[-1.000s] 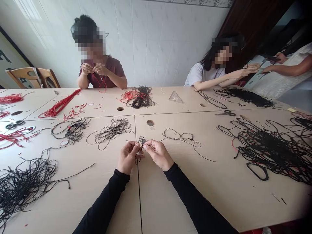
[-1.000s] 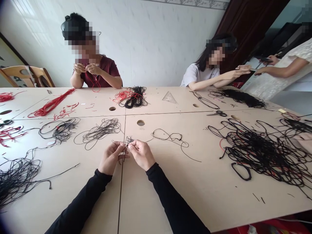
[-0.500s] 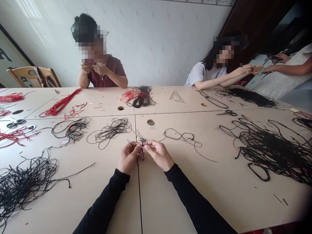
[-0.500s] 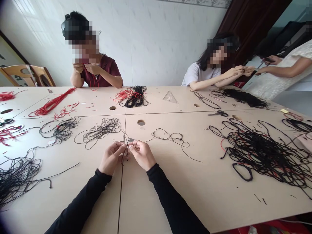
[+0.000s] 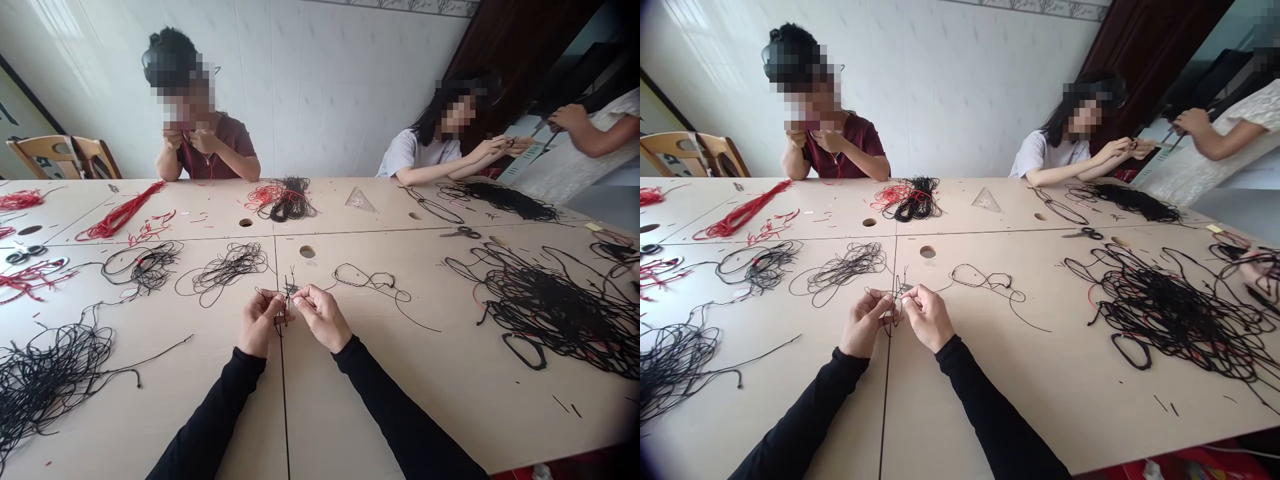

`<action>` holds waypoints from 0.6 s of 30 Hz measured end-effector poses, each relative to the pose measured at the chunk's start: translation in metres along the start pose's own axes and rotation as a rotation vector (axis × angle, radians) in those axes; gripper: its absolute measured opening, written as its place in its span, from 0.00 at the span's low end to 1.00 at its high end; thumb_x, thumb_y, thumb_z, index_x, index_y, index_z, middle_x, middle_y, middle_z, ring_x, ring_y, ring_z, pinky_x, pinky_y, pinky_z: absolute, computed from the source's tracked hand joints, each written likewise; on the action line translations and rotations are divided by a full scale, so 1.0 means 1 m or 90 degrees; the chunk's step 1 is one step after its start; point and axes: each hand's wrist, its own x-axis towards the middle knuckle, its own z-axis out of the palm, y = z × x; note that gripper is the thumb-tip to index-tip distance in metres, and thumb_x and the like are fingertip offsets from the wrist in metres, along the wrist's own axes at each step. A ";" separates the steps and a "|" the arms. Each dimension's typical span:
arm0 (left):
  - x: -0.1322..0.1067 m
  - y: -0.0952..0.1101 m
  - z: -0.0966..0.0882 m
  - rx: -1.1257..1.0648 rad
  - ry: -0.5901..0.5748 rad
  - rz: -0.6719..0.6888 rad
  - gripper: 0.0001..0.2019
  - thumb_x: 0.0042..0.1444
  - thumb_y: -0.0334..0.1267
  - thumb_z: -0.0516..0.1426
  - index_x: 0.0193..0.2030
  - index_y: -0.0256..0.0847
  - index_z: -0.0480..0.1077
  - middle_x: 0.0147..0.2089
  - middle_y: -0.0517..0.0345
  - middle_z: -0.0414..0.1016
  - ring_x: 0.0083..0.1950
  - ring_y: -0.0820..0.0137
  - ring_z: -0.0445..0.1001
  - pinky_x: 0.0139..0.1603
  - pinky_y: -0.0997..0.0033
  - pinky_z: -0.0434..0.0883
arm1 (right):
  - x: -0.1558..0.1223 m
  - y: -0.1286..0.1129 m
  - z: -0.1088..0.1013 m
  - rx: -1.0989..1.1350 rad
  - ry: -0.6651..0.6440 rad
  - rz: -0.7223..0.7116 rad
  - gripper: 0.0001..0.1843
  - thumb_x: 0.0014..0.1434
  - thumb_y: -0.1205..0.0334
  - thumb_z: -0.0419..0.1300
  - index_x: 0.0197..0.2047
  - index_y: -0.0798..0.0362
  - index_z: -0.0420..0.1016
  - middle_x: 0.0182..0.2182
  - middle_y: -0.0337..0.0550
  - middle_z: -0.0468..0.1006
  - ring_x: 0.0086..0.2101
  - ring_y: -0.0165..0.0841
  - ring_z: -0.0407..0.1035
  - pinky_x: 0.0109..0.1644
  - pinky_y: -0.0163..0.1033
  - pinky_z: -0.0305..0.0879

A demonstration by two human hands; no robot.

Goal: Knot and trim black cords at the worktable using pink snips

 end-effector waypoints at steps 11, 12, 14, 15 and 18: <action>-0.003 0.006 0.004 0.001 -0.083 -0.107 0.18 0.45 0.47 0.66 0.33 0.35 0.68 0.30 0.56 0.71 0.29 0.71 0.72 0.28 0.69 0.75 | -0.001 0.001 0.001 0.078 -0.028 0.035 0.10 0.59 0.56 0.54 0.36 0.54 0.68 0.25 0.39 0.72 0.23 0.30 0.66 0.25 0.34 0.64; -0.003 0.006 0.004 -0.001 -0.081 -0.099 0.18 0.44 0.46 0.67 0.32 0.35 0.68 0.29 0.57 0.71 0.28 0.72 0.71 0.27 0.70 0.74 | 0.000 0.002 0.001 0.069 -0.033 0.041 0.10 0.59 0.55 0.54 0.36 0.54 0.68 0.24 0.39 0.71 0.22 0.30 0.66 0.24 0.35 0.64; -0.002 0.004 0.005 -0.009 -0.076 -0.084 0.18 0.43 0.45 0.67 0.32 0.36 0.67 0.27 0.58 0.70 0.27 0.72 0.71 0.27 0.70 0.74 | 0.001 -0.002 -0.002 0.008 -0.026 0.030 0.11 0.59 0.54 0.54 0.36 0.54 0.69 0.24 0.39 0.72 0.23 0.32 0.67 0.27 0.37 0.66; -0.002 0.003 0.005 -0.015 -0.076 -0.080 0.18 0.44 0.45 0.67 0.32 0.36 0.66 0.27 0.59 0.70 0.27 0.72 0.71 0.27 0.70 0.74 | -0.002 -0.007 -0.006 -0.038 -0.003 0.004 0.11 0.59 0.54 0.54 0.36 0.54 0.70 0.26 0.41 0.73 0.27 0.34 0.69 0.31 0.40 0.68; -0.003 0.001 0.006 -0.028 -0.078 -0.076 0.18 0.45 0.46 0.66 0.32 0.37 0.65 0.26 0.61 0.69 0.25 0.74 0.69 0.26 0.71 0.73 | -0.031 -0.031 -0.023 -0.138 0.079 -0.118 0.10 0.61 0.55 0.55 0.39 0.51 0.73 0.40 0.48 0.75 0.45 0.40 0.68 0.51 0.48 0.66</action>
